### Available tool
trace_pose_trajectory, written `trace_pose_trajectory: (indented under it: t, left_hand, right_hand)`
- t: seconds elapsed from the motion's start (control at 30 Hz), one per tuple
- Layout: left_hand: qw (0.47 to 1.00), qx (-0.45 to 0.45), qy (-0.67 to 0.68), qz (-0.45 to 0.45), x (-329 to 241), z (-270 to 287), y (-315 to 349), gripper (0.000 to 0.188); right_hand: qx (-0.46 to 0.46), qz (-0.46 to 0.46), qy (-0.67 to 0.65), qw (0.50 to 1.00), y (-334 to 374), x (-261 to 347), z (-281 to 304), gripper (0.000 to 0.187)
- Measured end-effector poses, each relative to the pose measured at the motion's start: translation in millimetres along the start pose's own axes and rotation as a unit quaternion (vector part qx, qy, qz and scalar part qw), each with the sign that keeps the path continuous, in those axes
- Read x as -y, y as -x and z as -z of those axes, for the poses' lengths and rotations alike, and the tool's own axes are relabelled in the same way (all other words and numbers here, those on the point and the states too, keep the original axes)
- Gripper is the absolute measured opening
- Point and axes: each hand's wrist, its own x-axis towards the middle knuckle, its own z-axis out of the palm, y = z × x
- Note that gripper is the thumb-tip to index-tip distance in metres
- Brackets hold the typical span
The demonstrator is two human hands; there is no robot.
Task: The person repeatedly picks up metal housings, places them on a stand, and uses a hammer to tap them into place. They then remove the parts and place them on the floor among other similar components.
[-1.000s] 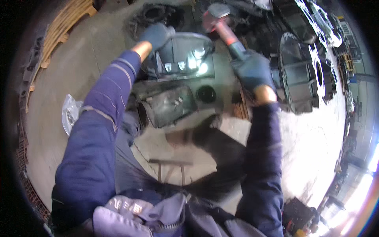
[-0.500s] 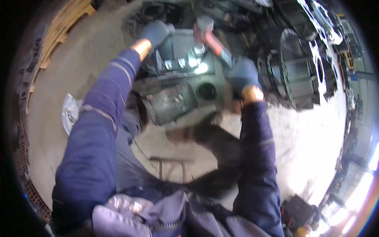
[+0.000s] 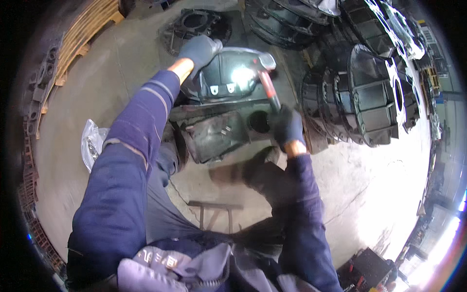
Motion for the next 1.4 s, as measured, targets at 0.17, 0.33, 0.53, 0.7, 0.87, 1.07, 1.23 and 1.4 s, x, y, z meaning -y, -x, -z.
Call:
trace_pose_trajectory:
  t: [0.17,0.33,0.53,0.7,0.87,1.07,1.23,1.4]
  left_hand:
    - [1.0,-0.02,0.021,-0.01,5,-7,-2,0.056]
    - [0.999,0.036,0.027,0.026,4,-8,-13,0.054]
    - [0.999,0.037,0.026,0.017,3,-4,-8,0.055]
    - [0.998,0.029,0.05,0.01,-1,0,-2,0.053]
    - [0.999,0.023,0.03,0.0,-1,-3,-2,0.053]
    - [0.999,0.031,0.01,0.012,4,-5,-8,0.053]
    - [1.0,0.008,0.022,-0.005,5,-9,-8,0.052]
    - [0.999,0.017,0.029,-0.015,5,-6,-9,0.054]
  right_hand:
    - [0.069,-0.187,-0.378,0.904,84,0,-64,0.024]
    - [0.312,-0.31,-0.489,0.753,136,-29,-191,0.016]
    - [0.361,-0.323,-0.653,0.582,155,-11,-307,0.023]
    - [0.109,-0.178,-0.086,0.974,104,11,-250,0.064]
    - [-0.239,0.012,-0.215,0.947,-12,34,-108,0.054]
    - [-0.065,0.039,-0.074,0.994,-89,85,-18,0.051]
    - [-0.251,0.128,-0.141,0.949,-72,65,-8,0.038]
    - [-0.121,-0.003,-0.533,0.837,-32,27,-69,0.022]
